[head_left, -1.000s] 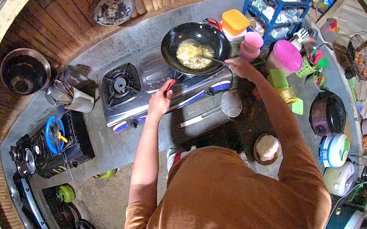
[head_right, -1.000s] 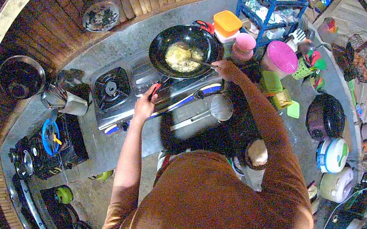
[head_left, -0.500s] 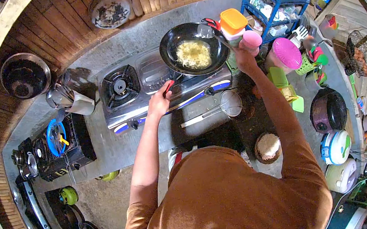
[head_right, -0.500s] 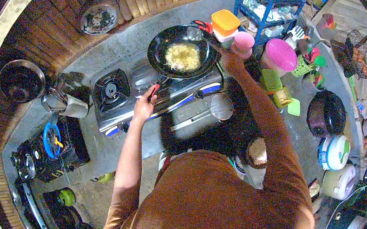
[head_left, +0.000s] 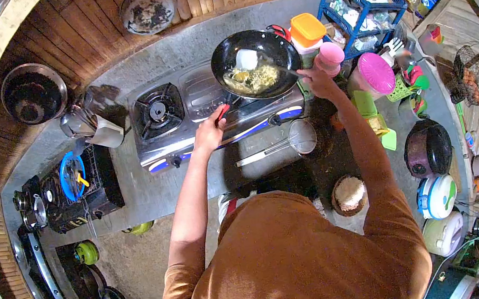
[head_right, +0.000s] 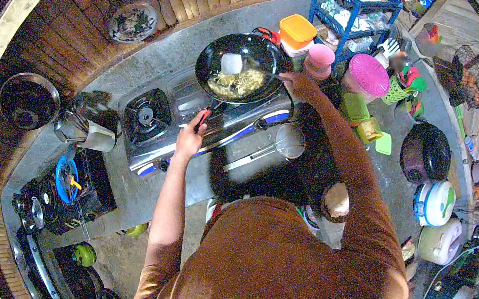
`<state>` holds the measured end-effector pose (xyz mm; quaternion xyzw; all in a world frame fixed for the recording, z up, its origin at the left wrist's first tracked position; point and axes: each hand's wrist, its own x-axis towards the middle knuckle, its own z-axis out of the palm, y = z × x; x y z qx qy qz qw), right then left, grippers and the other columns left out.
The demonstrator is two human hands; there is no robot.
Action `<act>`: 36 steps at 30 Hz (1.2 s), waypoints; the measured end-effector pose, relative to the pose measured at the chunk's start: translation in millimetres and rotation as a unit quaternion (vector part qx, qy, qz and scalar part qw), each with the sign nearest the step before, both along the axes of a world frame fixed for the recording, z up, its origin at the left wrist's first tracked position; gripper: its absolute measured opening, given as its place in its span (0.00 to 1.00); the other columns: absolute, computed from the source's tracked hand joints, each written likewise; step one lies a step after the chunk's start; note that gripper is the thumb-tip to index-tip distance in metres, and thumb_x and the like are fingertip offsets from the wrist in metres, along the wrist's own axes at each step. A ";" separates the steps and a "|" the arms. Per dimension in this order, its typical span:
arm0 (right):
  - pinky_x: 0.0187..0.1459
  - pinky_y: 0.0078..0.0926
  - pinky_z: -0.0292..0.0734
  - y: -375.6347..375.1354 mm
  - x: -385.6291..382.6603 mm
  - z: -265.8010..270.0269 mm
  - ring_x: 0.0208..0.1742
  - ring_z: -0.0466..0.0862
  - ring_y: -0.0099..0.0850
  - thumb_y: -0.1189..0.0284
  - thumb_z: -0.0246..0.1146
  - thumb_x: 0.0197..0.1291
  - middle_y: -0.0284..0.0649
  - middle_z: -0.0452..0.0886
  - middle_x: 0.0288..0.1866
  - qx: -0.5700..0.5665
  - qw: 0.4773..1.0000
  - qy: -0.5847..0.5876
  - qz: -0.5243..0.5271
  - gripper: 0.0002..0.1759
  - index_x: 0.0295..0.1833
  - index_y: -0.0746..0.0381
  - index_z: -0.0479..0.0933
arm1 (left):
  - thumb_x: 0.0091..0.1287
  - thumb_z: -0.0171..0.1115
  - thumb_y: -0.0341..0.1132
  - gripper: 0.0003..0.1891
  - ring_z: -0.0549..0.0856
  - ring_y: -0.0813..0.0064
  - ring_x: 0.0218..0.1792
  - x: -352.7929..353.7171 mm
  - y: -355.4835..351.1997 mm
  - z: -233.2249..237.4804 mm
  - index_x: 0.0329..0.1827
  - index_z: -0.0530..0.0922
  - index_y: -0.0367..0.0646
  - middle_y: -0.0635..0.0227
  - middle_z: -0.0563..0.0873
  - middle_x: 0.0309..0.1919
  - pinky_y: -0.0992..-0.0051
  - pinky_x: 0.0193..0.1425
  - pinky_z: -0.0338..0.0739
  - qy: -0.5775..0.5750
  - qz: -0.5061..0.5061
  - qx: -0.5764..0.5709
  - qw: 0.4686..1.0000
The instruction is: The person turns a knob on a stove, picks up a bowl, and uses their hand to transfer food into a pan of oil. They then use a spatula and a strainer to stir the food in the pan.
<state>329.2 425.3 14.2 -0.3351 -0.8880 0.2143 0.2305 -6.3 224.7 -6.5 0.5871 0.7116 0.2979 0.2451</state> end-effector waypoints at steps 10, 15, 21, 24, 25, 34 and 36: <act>0.40 0.45 0.78 -20.0 32.7 0.7 0.45 0.80 0.50 0.73 0.56 0.56 0.57 0.78 0.42 0.261 0.919 -0.248 -0.161 0.21 0.57 0.62 0.71 | 0.67 0.56 0.42 0.22 0.78 0.50 0.53 1.6 -0.6 5.3 0.65 0.69 0.63 0.57 0.80 0.54 0.59 0.56 0.74 0.001 0.004 -0.013 1.000; 0.43 0.42 0.77 -11.2 38.3 -13.0 0.45 0.80 0.50 0.73 0.57 0.55 0.53 0.78 0.43 0.158 0.973 -0.150 -0.071 0.17 0.52 0.63 0.76 | 0.67 0.55 0.42 0.22 0.78 0.50 0.53 3.1 -1.4 12.6 0.65 0.69 0.63 0.56 0.80 0.53 0.59 0.56 0.74 0.004 0.002 -0.016 1.000; 0.42 0.44 0.76 -36.7 9.5 11.4 0.39 0.83 0.47 0.68 0.52 0.64 0.51 0.83 0.38 -0.079 0.994 -0.057 -0.048 0.16 0.52 0.63 0.77 | 0.68 0.54 0.41 0.22 0.78 0.52 0.56 1.4 -0.2 7.5 0.66 0.68 0.67 0.61 0.79 0.57 0.62 0.58 0.73 -0.003 0.001 -0.033 0.999; 0.40 0.44 0.77 -38.8 2.8 15.4 0.38 0.82 0.48 0.70 0.52 0.64 0.52 0.82 0.37 0.006 0.996 -0.043 -0.081 0.15 0.50 0.65 0.76 | 0.68 0.55 0.41 0.22 0.78 0.51 0.54 0.6 -0.1 5.8 0.65 0.68 0.65 0.58 0.79 0.54 0.60 0.57 0.74 -0.003 0.003 -0.028 1.000; 0.41 0.44 0.77 -38.8 1.0 17.3 0.38 0.82 0.49 0.72 0.53 0.61 0.54 0.81 0.36 0.048 0.983 -0.110 -0.139 0.15 0.52 0.65 0.74 | 0.67 0.55 0.41 0.22 0.79 0.50 0.52 0.3 0.0 4.1 0.65 0.69 0.63 0.55 0.80 0.52 0.59 0.56 0.74 -0.003 0.002 -0.019 1.000; 0.39 0.45 0.76 -7.3 21.1 -34.3 0.34 0.81 0.50 0.74 0.53 0.58 0.54 0.79 0.33 0.206 0.944 -0.208 -0.151 0.16 0.53 0.65 0.73 | 0.67 0.56 0.42 0.23 0.77 0.51 0.55 -0.4 -0.4 3.7 0.66 0.68 0.64 0.58 0.79 0.55 0.59 0.57 0.74 0.004 -0.004 0.006 1.000; 0.38 0.42 0.76 -3.8 20.6 -39.8 0.33 0.81 0.49 0.74 0.53 0.59 0.53 0.80 0.33 0.234 0.943 -0.220 -0.091 0.16 0.52 0.65 0.74 | 0.67 0.55 0.42 0.23 0.77 0.51 0.55 -0.2 -0.8 5.3 0.66 0.68 0.64 0.59 0.78 0.56 0.60 0.58 0.73 0.002 -0.006 0.000 1.000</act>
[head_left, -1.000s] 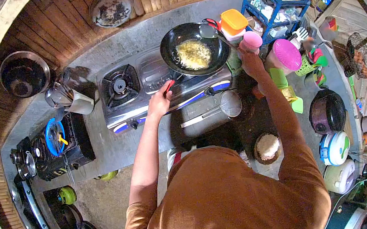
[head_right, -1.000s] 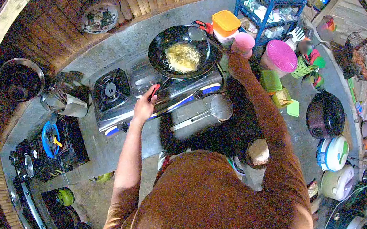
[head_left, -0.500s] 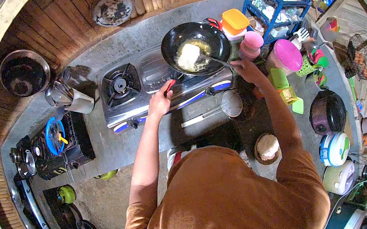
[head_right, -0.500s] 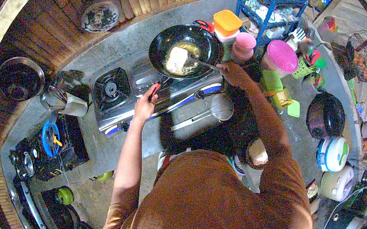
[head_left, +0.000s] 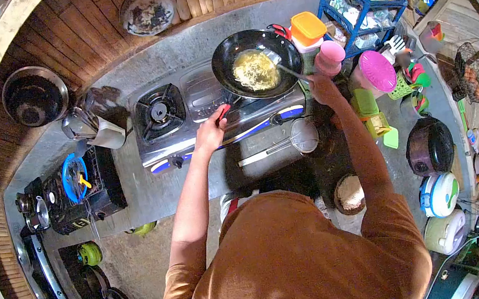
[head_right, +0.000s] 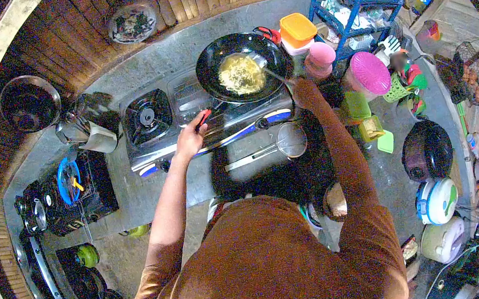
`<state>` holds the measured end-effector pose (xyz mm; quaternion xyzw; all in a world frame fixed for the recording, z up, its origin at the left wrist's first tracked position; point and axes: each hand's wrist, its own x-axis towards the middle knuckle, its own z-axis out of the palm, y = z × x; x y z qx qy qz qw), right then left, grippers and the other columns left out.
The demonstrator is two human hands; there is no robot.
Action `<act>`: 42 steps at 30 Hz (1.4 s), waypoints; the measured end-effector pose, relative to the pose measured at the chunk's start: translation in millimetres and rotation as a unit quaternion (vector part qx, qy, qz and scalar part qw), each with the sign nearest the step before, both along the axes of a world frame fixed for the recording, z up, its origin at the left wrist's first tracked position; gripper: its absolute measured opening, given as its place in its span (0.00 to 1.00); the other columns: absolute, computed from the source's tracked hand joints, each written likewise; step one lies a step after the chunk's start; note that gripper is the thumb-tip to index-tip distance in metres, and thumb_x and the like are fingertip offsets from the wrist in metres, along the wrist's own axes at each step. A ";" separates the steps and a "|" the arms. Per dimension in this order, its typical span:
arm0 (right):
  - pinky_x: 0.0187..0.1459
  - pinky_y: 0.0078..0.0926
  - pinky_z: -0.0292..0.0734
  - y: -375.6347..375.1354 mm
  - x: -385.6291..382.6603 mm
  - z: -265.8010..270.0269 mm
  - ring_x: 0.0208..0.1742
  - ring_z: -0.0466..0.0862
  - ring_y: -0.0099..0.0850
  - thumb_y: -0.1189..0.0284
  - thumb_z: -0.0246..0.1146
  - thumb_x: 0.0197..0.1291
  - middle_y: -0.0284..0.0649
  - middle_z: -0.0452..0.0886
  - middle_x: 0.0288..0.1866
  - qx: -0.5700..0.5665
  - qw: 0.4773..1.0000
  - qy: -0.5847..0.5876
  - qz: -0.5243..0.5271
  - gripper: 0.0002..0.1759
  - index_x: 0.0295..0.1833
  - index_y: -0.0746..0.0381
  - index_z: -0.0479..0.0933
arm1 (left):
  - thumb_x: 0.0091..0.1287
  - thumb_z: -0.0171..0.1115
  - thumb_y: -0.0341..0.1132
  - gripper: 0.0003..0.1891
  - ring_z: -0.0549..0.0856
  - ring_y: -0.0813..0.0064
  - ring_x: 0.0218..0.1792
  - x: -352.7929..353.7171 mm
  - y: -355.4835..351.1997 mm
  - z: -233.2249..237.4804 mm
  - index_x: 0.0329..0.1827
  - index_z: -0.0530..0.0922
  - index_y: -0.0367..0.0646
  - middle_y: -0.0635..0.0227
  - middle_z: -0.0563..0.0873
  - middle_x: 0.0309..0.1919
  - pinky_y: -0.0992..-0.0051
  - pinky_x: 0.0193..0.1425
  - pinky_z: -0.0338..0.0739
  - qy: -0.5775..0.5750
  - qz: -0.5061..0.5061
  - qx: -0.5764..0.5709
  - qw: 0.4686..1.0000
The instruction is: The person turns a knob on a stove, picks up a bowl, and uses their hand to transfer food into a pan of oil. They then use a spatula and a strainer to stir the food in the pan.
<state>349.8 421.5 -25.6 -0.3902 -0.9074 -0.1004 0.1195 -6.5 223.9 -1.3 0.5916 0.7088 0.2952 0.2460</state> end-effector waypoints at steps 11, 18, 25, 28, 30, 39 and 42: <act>0.40 0.39 0.75 -7.6 -16.0 21.8 0.37 0.81 0.48 0.76 0.54 0.58 0.54 0.81 0.34 -0.032 0.969 0.217 0.118 0.19 0.56 0.68 0.74 | 0.68 0.54 0.40 0.22 0.77 0.53 0.57 1.6 -0.4 4.6 0.66 0.68 0.64 0.60 0.78 0.56 0.61 0.59 0.72 0.000 0.001 -0.011 1.000; 0.41 0.44 0.74 7.2 -13.0 20.7 0.36 0.80 0.52 0.76 0.51 0.58 0.57 0.77 0.28 0.005 0.997 0.052 -0.051 0.20 0.56 0.70 0.72 | 0.68 0.54 0.39 0.22 0.77 0.54 0.57 3.5 -2.0 11.3 0.65 0.68 0.64 0.60 0.78 0.56 0.61 0.60 0.72 -0.010 0.007 -0.016 1.000; 0.37 0.37 0.74 -1.3 -18.2 26.2 0.31 0.80 0.41 0.74 0.52 0.59 0.52 0.78 0.27 -0.297 0.937 0.181 0.032 0.17 0.52 0.69 0.76 | 0.68 0.54 0.39 0.22 0.76 0.54 0.58 3.1 -0.5 9.1 0.66 0.68 0.63 0.61 0.78 0.58 0.61 0.61 0.72 -0.013 0.007 -0.027 1.000; 0.36 0.33 0.74 -8.6 -19.8 32.7 0.29 0.78 0.35 0.73 0.52 0.61 0.48 0.75 0.25 -0.367 0.900 0.233 0.019 0.18 0.54 0.67 0.76 | 0.68 0.54 0.39 0.22 0.76 0.54 0.58 2.5 -1.2 11.2 0.66 0.68 0.62 0.61 0.78 0.58 0.61 0.61 0.72 -0.019 0.003 -0.033 0.999; 0.35 0.31 0.73 -11.3 -21.0 41.9 0.28 0.77 0.33 0.72 0.52 0.62 0.46 0.74 0.24 -0.360 0.898 0.254 0.026 0.18 0.55 0.67 0.76 | 0.68 0.54 0.39 0.22 0.76 0.54 0.57 1.9 -0.9 9.5 0.65 0.68 0.62 0.61 0.77 0.58 0.61 0.61 0.72 -0.018 0.001 -0.025 1.000; 0.42 0.49 0.74 18.0 -2.6 26.9 0.40 0.80 0.53 0.76 0.50 0.60 0.55 0.79 0.35 -0.044 0.989 0.096 -0.107 0.15 0.50 0.64 0.75 | 0.67 0.54 0.39 0.22 0.76 0.53 0.57 3.0 -0.5 11.6 0.66 0.68 0.63 0.61 0.78 0.58 0.60 0.60 0.72 -0.004 0.008 -0.039 0.999; 0.43 0.49 0.74 17.4 5.5 24.1 0.42 0.79 0.54 0.77 0.50 0.59 0.54 0.79 0.36 -0.057 0.981 0.178 -0.043 0.11 0.45 0.67 0.74 | 0.67 0.54 0.40 0.23 0.76 0.53 0.57 2.3 -0.5 10.5 0.66 0.68 0.63 0.61 0.78 0.57 0.60 0.60 0.72 -0.001 0.011 -0.043 0.999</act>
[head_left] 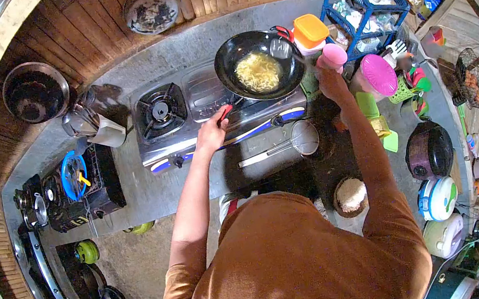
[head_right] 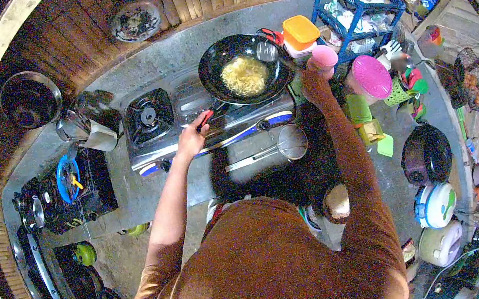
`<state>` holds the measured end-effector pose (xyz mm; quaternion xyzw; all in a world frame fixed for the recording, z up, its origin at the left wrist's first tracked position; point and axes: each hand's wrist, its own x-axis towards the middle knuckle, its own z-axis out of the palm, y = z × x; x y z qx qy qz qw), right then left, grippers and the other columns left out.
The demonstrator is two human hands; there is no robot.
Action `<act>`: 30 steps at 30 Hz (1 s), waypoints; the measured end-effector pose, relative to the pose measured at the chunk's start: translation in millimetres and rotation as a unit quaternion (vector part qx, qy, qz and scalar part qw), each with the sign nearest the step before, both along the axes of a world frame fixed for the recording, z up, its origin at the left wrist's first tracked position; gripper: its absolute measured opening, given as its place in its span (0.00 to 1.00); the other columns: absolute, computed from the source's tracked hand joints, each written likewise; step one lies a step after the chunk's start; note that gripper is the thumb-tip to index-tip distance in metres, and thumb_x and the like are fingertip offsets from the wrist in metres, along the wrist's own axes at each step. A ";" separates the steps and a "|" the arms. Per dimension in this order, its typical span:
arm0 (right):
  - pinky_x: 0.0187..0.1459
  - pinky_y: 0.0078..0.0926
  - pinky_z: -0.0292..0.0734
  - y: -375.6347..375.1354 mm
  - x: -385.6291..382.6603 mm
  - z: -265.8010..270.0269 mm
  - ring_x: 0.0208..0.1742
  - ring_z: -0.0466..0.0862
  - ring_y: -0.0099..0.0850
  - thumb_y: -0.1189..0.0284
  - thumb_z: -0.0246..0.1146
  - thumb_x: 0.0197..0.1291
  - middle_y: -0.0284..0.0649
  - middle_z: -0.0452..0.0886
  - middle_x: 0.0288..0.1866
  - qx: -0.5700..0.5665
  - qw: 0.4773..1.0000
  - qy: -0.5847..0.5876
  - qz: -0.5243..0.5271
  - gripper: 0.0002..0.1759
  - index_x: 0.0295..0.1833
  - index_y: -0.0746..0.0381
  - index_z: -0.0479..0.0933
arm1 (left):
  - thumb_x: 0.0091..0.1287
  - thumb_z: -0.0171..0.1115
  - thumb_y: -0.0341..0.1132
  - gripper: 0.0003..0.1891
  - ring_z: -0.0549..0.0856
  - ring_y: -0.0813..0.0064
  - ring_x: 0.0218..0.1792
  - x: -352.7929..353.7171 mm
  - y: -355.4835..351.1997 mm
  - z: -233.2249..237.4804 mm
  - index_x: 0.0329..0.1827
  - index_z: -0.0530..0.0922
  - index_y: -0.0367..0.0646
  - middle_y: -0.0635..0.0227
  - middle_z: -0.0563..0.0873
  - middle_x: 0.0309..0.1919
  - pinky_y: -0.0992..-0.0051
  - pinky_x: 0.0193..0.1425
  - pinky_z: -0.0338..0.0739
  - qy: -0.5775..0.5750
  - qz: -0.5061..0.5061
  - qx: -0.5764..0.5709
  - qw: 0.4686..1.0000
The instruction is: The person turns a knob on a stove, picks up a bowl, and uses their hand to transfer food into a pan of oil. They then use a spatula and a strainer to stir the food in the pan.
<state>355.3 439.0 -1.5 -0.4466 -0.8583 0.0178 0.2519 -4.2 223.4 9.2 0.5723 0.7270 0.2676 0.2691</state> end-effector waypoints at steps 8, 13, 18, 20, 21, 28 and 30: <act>0.42 0.39 0.74 -30.0 -12.4 42.6 0.39 0.81 0.43 0.72 0.56 0.62 0.48 0.81 0.34 -0.351 0.931 0.049 0.085 0.16 0.53 0.65 0.77 | 0.67 0.54 0.41 0.23 0.77 0.52 0.56 -0.3 0.6 -1.5 0.66 0.67 0.64 0.60 0.78 0.56 0.60 0.60 0.72 -0.007 -0.002 -0.003 1.000; 0.43 0.40 0.74 -14.9 -7.6 25.7 0.39 0.81 0.47 0.76 0.53 0.61 0.51 0.80 0.35 -0.189 0.977 0.031 0.093 0.17 0.55 0.64 0.76 | 0.67 0.54 0.41 0.23 0.77 0.52 0.56 -1.2 0.2 -6.0 0.66 0.68 0.64 0.59 0.79 0.56 0.60 0.60 0.72 -0.008 -0.007 0.023 1.000; 0.47 0.44 0.74 -19.1 -6.4 45.6 0.45 0.80 0.53 0.78 0.51 0.59 0.57 0.79 0.37 -0.058 0.997 -0.039 -0.016 0.18 0.55 0.64 0.76 | 0.67 0.54 0.41 0.23 0.77 0.52 0.56 0.3 -0.2 -3.5 0.66 0.68 0.64 0.60 0.78 0.57 0.60 0.60 0.72 -0.005 -0.001 0.015 1.000; 0.51 0.46 0.74 -26.0 -8.1 60.0 0.48 0.79 0.53 0.77 0.51 0.59 0.60 0.79 0.42 -0.028 0.998 0.051 0.013 0.17 0.53 0.64 0.77 | 0.67 0.54 0.41 0.23 0.77 0.52 0.56 -0.6 0.4 -6.5 0.66 0.68 0.64 0.60 0.78 0.57 0.60 0.60 0.72 -0.005 -0.001 0.022 1.000; 0.51 0.46 0.74 -24.3 -6.3 60.0 0.48 0.79 0.53 0.77 0.51 0.59 0.60 0.79 0.42 -0.028 0.998 0.051 0.013 0.17 0.53 0.64 0.77 | 0.67 0.54 0.40 0.23 0.77 0.52 0.56 -0.9 0.7 -7.4 0.66 0.68 0.64 0.60 0.78 0.57 0.60 0.60 0.72 -0.005 -0.003 0.027 1.000; 0.37 0.35 0.76 -25.1 7.2 56.7 0.32 0.82 0.40 0.70 0.55 0.63 0.48 0.79 0.32 -0.148 0.970 -0.107 0.160 0.14 0.50 0.65 0.78 | 0.67 0.54 0.40 0.22 0.76 0.55 0.59 0.5 -0.8 -1.8 0.66 0.68 0.62 0.61 0.76 0.59 0.62 0.61 0.72 -0.012 -0.007 0.024 1.000; 0.34 0.30 0.75 -37.8 -6.1 68.1 0.29 0.80 0.34 0.69 0.56 0.64 0.44 0.78 0.30 -0.266 0.947 -0.075 0.164 0.14 0.51 0.65 0.78 | 0.67 0.54 0.40 0.22 0.76 0.55 0.59 0.8 -0.1 -2.1 0.66 0.68 0.61 0.61 0.76 0.60 0.63 0.62 0.71 -0.012 -0.006 0.022 1.000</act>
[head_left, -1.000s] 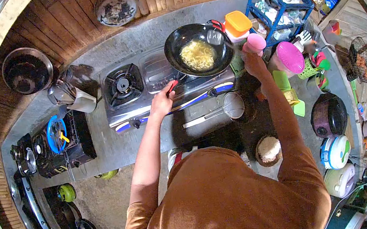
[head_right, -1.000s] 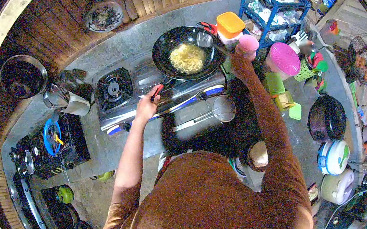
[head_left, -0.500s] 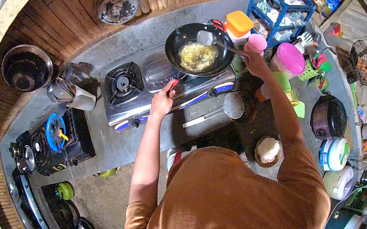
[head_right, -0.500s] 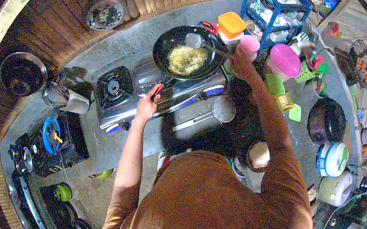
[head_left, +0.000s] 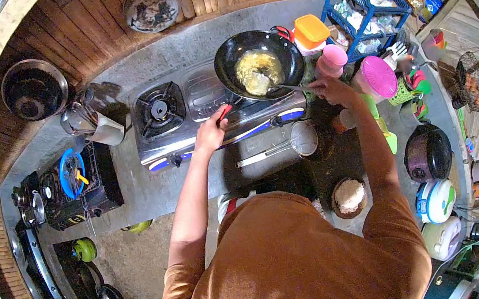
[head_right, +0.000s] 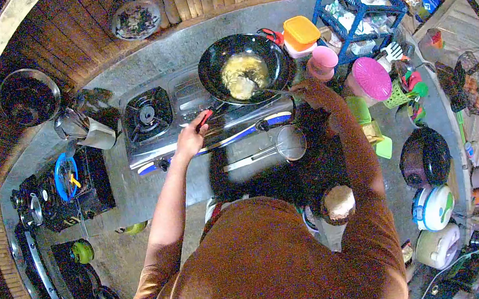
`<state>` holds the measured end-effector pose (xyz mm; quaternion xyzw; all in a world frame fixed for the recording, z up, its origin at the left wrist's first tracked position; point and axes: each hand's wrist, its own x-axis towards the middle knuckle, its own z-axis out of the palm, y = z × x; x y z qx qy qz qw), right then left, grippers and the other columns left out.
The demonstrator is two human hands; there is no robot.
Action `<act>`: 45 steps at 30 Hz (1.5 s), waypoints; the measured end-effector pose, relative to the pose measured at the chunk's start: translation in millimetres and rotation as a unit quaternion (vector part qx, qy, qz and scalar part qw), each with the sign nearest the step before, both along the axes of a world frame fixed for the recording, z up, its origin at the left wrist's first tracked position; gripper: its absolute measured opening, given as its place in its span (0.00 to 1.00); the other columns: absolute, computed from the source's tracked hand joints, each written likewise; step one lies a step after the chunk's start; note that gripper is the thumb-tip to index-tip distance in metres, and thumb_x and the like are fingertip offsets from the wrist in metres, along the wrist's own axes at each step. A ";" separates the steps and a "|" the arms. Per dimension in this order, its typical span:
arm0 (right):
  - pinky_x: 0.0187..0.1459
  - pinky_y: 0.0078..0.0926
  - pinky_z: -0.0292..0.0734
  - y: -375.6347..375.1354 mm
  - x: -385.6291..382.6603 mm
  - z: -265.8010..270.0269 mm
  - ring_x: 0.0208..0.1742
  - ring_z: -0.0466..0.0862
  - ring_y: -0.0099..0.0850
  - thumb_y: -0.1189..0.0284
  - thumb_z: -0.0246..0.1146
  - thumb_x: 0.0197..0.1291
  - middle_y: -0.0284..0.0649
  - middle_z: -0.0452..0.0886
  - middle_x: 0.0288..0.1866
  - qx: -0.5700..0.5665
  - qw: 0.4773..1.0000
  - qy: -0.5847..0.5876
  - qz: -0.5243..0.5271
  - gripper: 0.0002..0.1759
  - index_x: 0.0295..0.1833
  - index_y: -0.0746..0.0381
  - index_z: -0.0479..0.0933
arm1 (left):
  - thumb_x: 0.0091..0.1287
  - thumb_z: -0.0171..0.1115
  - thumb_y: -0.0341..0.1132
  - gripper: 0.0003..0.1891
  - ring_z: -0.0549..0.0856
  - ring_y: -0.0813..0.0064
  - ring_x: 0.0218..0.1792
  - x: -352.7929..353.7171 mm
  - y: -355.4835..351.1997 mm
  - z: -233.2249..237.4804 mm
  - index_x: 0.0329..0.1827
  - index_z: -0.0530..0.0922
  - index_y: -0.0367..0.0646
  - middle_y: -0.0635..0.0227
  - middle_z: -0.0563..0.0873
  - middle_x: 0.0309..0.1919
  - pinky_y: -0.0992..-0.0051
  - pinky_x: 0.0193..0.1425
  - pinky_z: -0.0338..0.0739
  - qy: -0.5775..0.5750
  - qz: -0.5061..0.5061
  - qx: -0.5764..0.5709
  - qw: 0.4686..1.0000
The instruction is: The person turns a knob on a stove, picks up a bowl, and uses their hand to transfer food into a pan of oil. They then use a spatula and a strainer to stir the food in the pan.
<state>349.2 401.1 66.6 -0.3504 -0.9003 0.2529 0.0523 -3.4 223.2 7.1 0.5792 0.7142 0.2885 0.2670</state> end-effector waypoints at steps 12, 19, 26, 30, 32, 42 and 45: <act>0.38 0.45 0.74 64.7 7.6 -70.7 0.38 0.81 0.52 0.77 0.54 0.58 0.52 0.78 0.29 0.246 0.957 0.003 -0.152 0.17 0.54 0.63 0.76 | 0.68 0.54 0.40 0.22 0.76 0.55 0.58 -1.8 0.3 -5.4 0.66 0.68 0.63 0.63 0.77 0.59 0.62 0.61 0.72 -0.001 0.004 -0.003 1.000; 0.30 0.36 0.73 67.5 0.9 -97.8 0.26 0.78 0.38 0.72 0.54 0.59 0.43 0.76 0.26 0.103 0.989 0.083 -0.063 0.18 0.54 0.65 0.76 | 0.67 0.55 0.41 0.22 0.76 0.55 0.58 -2.6 1.2 -8.8 0.66 0.68 0.64 0.62 0.77 0.58 0.63 0.61 0.72 -0.003 0.006 0.003 1.000; 0.32 0.28 0.73 43.2 -3.3 -65.1 0.29 0.77 0.30 0.69 0.54 0.63 0.38 0.77 0.28 0.026 0.992 0.114 -0.049 0.17 0.55 0.64 0.74 | 0.67 0.55 0.40 0.22 0.76 0.55 0.59 0.1 0.2 1.5 0.66 0.68 0.64 0.61 0.77 0.58 0.63 0.61 0.72 -0.005 0.011 -0.025 1.000; 0.36 0.37 0.76 53.9 5.9 -81.0 0.32 0.80 0.41 0.71 0.53 0.62 0.46 0.80 0.31 0.233 0.935 0.258 -0.066 0.15 0.53 0.64 0.73 | 0.67 0.55 0.40 0.23 0.76 0.55 0.59 0.4 -0.9 2.0 0.66 0.68 0.63 0.61 0.77 0.58 0.63 0.62 0.71 -0.004 0.006 -0.013 1.000; 0.43 0.45 0.76 49.1 10.7 -69.6 0.39 0.81 0.52 0.74 0.52 0.61 0.53 0.80 0.35 0.356 0.928 0.045 -0.099 0.14 0.51 0.64 0.72 | 0.67 0.55 0.39 0.23 0.76 0.55 0.59 0.4 -0.6 1.7 0.66 0.68 0.63 0.62 0.77 0.59 0.63 0.62 0.71 -0.006 0.005 -0.012 1.000; 0.37 0.31 0.75 37.5 7.5 -67.5 0.33 0.79 0.33 0.74 0.55 0.62 0.42 0.80 0.35 0.034 0.996 0.040 -0.075 0.14 0.52 0.66 0.76 | 0.67 0.54 0.39 0.23 0.76 0.56 0.59 0.2 0.1 2.6 0.66 0.68 0.61 0.61 0.77 0.59 0.63 0.62 0.71 0.003 -0.001 -0.008 1.000; 0.37 0.26 0.72 33.1 2.3 -61.7 0.33 0.74 0.23 0.71 0.57 0.64 0.35 0.78 0.31 -0.036 0.994 0.068 -0.075 0.16 0.55 0.65 0.76 | 0.67 0.55 0.40 0.23 0.77 0.55 0.58 -0.6 -0.2 0.9 0.66 0.68 0.62 0.61 0.77 0.59 0.63 0.61 0.72 0.002 -0.001 -0.003 1.000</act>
